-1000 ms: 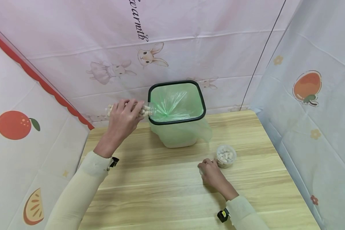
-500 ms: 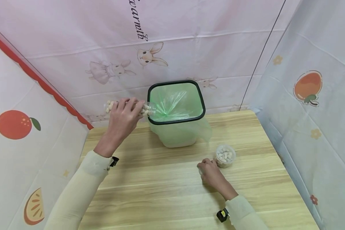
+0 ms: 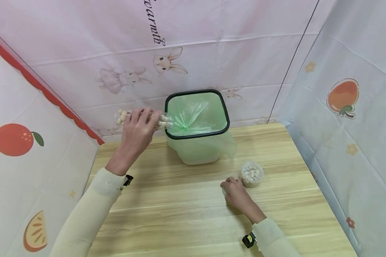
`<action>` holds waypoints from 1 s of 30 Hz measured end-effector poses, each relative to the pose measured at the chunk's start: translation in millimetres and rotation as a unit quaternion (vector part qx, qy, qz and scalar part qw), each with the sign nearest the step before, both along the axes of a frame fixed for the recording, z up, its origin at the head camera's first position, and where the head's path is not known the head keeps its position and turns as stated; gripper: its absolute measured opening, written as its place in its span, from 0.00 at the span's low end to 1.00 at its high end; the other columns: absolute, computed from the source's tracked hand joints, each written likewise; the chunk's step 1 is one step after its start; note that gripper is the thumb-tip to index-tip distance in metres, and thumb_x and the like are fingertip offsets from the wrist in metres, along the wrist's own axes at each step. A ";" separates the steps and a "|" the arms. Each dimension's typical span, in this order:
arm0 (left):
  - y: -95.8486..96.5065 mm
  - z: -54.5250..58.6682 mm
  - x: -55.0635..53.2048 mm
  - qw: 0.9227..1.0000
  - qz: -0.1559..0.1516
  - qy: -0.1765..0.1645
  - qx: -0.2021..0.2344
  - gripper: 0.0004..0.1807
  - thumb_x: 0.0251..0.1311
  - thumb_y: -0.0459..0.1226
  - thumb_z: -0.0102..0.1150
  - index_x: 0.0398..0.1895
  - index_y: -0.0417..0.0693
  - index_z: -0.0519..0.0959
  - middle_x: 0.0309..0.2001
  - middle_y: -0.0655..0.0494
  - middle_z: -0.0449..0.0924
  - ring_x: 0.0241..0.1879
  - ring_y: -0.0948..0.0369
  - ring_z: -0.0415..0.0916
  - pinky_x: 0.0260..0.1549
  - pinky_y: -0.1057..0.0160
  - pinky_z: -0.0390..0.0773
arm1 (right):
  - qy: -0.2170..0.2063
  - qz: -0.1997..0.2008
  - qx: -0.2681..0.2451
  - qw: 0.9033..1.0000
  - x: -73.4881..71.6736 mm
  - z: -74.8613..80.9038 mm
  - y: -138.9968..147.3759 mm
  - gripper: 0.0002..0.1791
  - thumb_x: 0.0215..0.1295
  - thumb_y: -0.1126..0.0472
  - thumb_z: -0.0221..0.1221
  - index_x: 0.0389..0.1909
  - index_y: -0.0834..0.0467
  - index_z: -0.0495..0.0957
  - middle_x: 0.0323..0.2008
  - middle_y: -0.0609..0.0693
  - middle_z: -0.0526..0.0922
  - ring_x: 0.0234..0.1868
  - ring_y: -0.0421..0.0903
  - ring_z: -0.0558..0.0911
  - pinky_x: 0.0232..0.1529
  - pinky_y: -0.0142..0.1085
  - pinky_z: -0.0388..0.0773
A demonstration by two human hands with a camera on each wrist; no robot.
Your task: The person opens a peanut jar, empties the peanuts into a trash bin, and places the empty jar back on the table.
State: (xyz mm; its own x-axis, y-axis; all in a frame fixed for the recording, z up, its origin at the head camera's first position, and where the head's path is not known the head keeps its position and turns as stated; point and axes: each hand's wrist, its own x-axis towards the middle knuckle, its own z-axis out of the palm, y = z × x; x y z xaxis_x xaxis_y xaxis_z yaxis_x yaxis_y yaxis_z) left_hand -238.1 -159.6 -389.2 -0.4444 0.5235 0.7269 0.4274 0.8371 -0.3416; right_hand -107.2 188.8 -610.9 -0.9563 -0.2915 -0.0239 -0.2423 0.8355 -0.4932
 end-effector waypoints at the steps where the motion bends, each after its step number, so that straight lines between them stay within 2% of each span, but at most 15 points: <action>1: 0.1 0.0 0.0 1.000 -0.001 0.001 0.001 0.14 0.76 0.39 0.53 0.59 0.48 0.81 0.51 0.45 0.82 0.50 0.45 0.77 0.40 0.50 0.76 | 0.001 0.000 0.001 1.000 0.0 0.0 0.0 0.22 0.51 0.69 0.76 0.50 0.57 0.87 0.51 0.59 0.82 0.49 0.59 0.76 0.48 0.52 0.80; 8: -0.4 -0.6 -0.3 1.000 -0.001 -0.002 0.003 0.15 0.78 0.39 0.50 0.60 0.48 0.80 0.52 0.45 0.82 0.51 0.45 0.76 0.43 0.49 0.77 | -0.002 -0.001 0.001 1.000 -0.5 0.8 0.3 0.22 0.51 0.69 0.76 0.50 0.57 0.87 0.51 0.59 0.82 0.50 0.59 0.76 0.48 0.53 0.81; 15: -0.5 -0.9 -1.0 1.000 -0.006 0.000 0.007 0.14 0.76 0.33 0.51 0.58 0.50 0.81 0.52 0.45 0.82 0.52 0.46 0.77 0.45 0.49 0.77 | -0.003 -0.005 -0.002 1.000 -0.7 0.1 0.1 0.22 0.51 0.69 0.75 0.50 0.57 0.87 0.51 0.59 0.82 0.50 0.59 0.77 0.49 0.53 0.81; 22: 0.4 0.5 -0.2 1.000 -0.010 0.000 0.009 0.14 0.77 0.38 0.51 0.58 0.51 0.81 0.53 0.46 0.82 0.53 0.46 0.76 0.47 0.49 0.77 | -0.006 -0.005 -0.005 1.000 0.4 0.8 0.8 0.22 0.53 0.69 0.74 0.51 0.57 0.87 0.52 0.59 0.82 0.51 0.60 0.77 0.50 0.54 0.81; 30: 0.4 0.5 -0.7 1.000 -0.013 0.000 0.014 0.14 0.77 0.39 0.50 0.59 0.51 0.81 0.54 0.46 0.82 0.53 0.47 0.76 0.48 0.49 0.76 | -0.002 -0.003 -0.007 1.000 1.3 0.0 0.2 0.22 0.51 0.70 0.75 0.50 0.57 0.87 0.51 0.59 0.82 0.51 0.60 0.77 0.49 0.53 0.81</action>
State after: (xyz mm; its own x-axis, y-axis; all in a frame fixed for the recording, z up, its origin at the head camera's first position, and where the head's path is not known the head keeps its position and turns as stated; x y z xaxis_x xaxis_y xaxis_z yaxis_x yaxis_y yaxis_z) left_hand -238.8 -159.2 -388.8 -0.4316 0.5143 0.7411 0.4489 0.8350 -0.3180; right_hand -105.9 188.9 -610.9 -0.9580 -0.2859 -0.0239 -0.2351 0.8301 -0.5055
